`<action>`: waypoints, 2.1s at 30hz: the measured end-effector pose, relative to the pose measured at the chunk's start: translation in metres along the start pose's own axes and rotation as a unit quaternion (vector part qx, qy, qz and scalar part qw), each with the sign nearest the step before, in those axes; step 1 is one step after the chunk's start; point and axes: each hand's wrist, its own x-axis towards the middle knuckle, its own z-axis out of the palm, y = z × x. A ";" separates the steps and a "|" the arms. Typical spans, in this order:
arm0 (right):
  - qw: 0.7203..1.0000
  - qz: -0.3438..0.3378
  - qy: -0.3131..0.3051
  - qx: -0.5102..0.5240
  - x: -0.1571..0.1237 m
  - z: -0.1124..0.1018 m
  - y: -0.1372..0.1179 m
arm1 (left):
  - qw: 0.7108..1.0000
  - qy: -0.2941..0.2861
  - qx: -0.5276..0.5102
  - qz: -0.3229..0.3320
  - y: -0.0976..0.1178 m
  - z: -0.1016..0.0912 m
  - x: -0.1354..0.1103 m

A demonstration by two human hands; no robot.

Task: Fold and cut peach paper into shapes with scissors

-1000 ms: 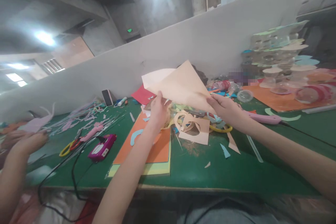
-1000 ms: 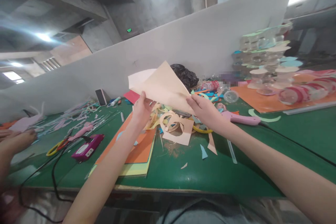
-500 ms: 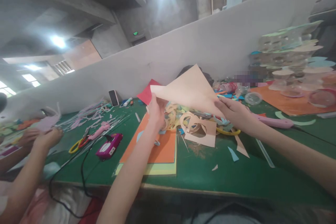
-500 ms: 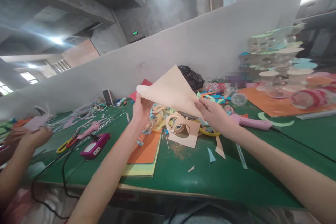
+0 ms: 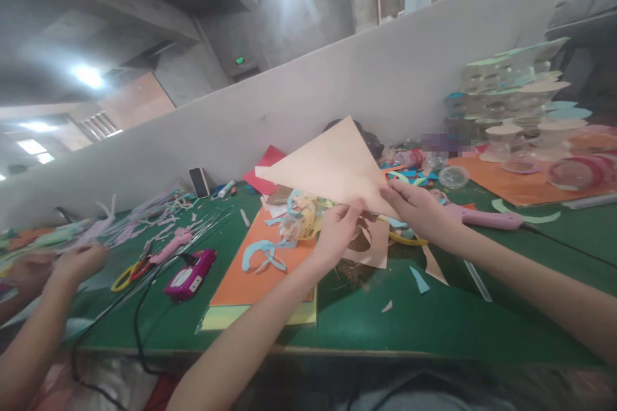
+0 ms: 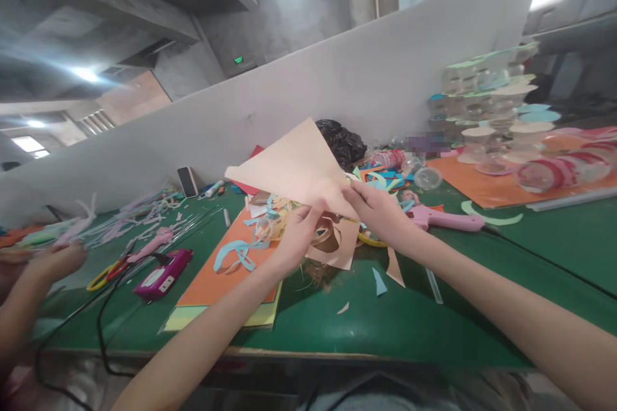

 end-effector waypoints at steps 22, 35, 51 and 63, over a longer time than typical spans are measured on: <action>0.993 0.014 -0.064 0.101 -0.003 -0.001 -0.013 | 0.945 0.160 -0.277 0.068 0.013 -0.014 0.015; 0.985 0.037 -0.025 0.167 0.004 0.003 0.000 | 0.964 0.098 -0.249 0.008 0.018 -0.010 0.009; 0.978 0.057 -0.072 0.186 0.005 0.005 0.001 | 0.946 0.147 -0.289 -0.023 0.021 -0.012 0.013; 0.977 0.075 -0.061 0.192 0.006 0.003 0.000 | 0.962 0.184 -0.201 -0.005 0.017 -0.013 0.011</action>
